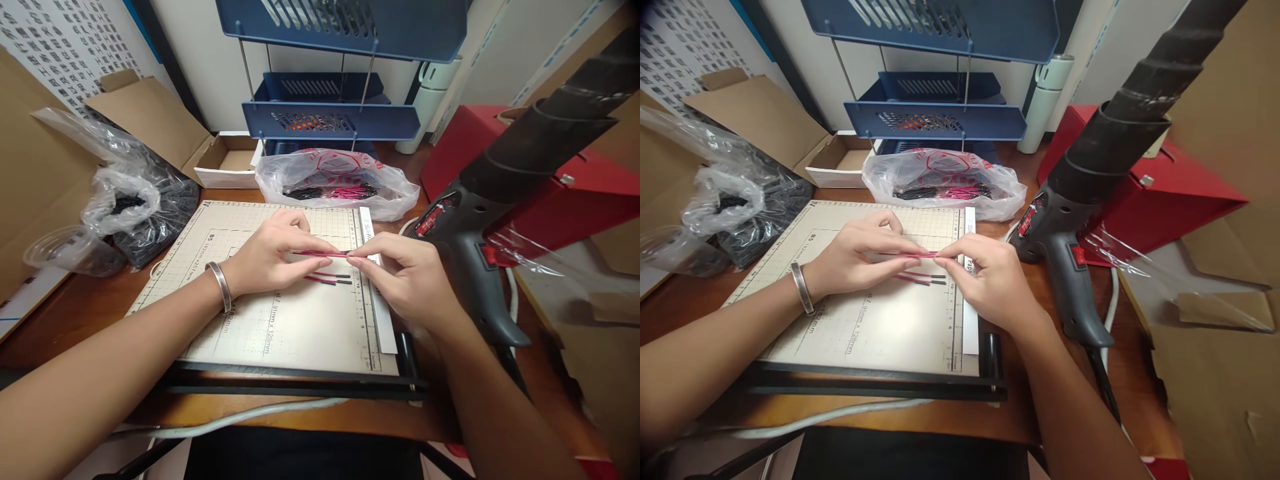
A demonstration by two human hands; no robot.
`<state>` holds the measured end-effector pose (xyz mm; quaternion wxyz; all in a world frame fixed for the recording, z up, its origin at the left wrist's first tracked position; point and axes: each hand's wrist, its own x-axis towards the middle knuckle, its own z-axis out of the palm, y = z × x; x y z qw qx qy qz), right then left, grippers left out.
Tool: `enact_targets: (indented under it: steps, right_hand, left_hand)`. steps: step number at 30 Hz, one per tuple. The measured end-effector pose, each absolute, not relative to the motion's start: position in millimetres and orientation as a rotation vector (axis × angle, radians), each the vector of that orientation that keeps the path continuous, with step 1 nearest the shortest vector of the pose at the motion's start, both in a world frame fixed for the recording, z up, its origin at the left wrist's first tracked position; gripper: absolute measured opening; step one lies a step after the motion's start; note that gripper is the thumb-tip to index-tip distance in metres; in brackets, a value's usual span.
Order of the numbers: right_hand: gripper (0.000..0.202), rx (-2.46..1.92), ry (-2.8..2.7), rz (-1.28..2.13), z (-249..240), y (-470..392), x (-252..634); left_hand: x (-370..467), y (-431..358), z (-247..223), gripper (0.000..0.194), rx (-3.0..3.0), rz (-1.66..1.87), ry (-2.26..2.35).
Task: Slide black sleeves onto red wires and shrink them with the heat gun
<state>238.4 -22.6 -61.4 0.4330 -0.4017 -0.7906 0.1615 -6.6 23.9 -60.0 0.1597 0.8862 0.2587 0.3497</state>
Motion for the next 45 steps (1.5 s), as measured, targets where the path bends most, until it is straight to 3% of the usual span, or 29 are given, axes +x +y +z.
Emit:
enact_targets:
  steps: [24, 45]
  right_hand:
    - [0.008, -1.127, -1.903, 0.536, -66, -18, 249]
    - [0.009, -1.154, -1.961, 0.551, -66, -16, 249]
  left_hand:
    - [-15, 31, -53, 0.01, 2.51, 0.962, 0.701]
    - [-15, 30, -54, 0.018, 2.46, 0.884, 0.819]
